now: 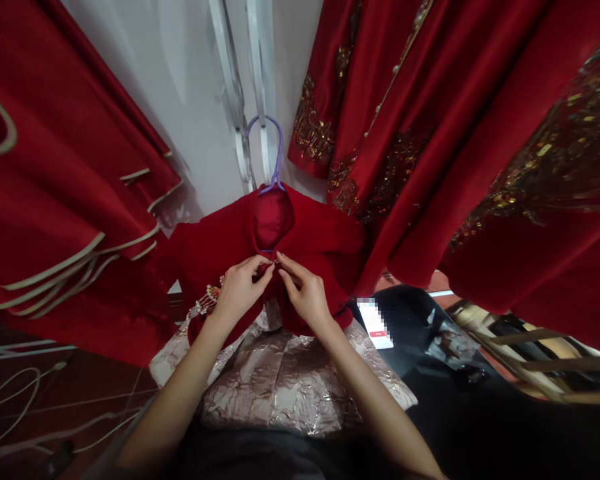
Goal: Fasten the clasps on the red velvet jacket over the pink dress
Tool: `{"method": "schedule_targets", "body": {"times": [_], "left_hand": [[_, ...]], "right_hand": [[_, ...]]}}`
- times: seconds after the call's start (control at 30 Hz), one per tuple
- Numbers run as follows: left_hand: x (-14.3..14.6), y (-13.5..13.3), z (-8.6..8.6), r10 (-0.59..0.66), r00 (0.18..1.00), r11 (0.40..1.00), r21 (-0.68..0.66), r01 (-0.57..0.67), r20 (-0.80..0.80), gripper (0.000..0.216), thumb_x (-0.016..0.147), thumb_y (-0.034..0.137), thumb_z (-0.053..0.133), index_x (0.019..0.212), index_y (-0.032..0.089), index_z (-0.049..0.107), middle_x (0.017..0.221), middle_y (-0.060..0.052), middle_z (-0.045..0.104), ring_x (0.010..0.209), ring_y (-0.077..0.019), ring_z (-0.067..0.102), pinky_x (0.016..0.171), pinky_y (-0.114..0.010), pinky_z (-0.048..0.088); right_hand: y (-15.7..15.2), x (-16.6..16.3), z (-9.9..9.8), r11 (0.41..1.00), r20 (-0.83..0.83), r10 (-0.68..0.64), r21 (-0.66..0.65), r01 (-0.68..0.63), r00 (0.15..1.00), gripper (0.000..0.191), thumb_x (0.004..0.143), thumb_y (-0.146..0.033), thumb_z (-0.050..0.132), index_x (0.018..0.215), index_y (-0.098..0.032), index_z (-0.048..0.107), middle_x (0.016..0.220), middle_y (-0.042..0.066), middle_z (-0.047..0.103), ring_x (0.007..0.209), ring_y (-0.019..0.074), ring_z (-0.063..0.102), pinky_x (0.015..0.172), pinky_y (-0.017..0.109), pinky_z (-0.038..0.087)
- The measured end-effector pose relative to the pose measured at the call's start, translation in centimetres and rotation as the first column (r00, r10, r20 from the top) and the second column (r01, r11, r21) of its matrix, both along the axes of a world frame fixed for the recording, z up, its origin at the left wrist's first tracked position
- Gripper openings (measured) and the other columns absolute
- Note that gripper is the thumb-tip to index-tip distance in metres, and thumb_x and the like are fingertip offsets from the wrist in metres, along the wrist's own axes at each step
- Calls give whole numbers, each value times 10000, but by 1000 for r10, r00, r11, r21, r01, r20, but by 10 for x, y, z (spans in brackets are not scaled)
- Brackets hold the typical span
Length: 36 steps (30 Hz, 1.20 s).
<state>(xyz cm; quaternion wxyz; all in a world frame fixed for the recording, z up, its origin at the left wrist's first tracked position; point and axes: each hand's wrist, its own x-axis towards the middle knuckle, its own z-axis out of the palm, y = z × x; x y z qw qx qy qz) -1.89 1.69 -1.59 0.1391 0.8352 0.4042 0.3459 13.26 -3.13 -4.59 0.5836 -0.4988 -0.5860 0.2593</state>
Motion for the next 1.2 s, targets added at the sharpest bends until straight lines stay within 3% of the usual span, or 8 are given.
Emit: {"method": "schedule_targets", "body": {"times": [0.3,0.6,0.73,0.83,0.97,1.1,1.2], "left_hand": [[-4,-4,4,-118,993,993,-10,118,18,58,863,229,566,886,210,616,879,-7,691,757,-145,644,711,-249,476],[-2,-4,9,-157,987,986,51,159,-35,87,857,203,531,791,198,587,774,2,641,683,-127,597,651,-238,438],[-2,-6,12,-183,982,980,65,186,-49,125,881,219,514,795,200,603,779,-5,636,709,-132,597,659,-237,447],[-2,-10,11,-203,979,979,-8,203,18,128,916,246,496,912,211,618,888,-16,678,783,-145,638,730,-255,490],[-12,-14,-1,-185,971,952,-215,215,155,312,966,383,428,1189,217,570,1199,-70,653,965,-163,671,882,-303,524],[-27,-13,-14,-188,972,904,-364,226,137,501,970,468,385,1398,211,428,1474,-110,452,1277,-196,524,1100,-380,393],[-29,-11,-17,-218,968,876,-412,252,128,528,978,481,347,1437,222,390,1517,-88,399,1395,-178,381,1176,-389,274]], "right_hand": [[-1,5,2,1000,-159,9,-26,-13,987,357,805,-315,706,1158,-258,701,1156,7,711,1045,220,689,993,370,540],[-4,3,5,999,-174,-13,-43,6,985,327,798,-331,708,1107,-225,710,1098,32,733,994,229,707,973,429,552],[-6,1,10,1000,-95,6,-23,-8,995,318,824,-330,672,1119,-210,668,1070,55,721,978,209,699,918,393,577],[-8,1,14,1000,20,10,17,-10,1000,306,871,-266,582,1173,-220,576,1107,66,657,1026,184,654,888,349,571],[-6,3,8,998,162,52,17,-56,985,510,806,-159,556,1283,-226,386,1257,114,501,1063,186,588,847,345,559],[1,6,-11,997,231,-15,-71,32,973,558,725,-153,588,1211,-205,317,1054,70,519,768,140,585,659,298,544],[4,8,-16,991,218,-22,-122,50,976,454,717,-145,564,1121,-205,367,869,1,527,724,137,577,650,280,513]]}}
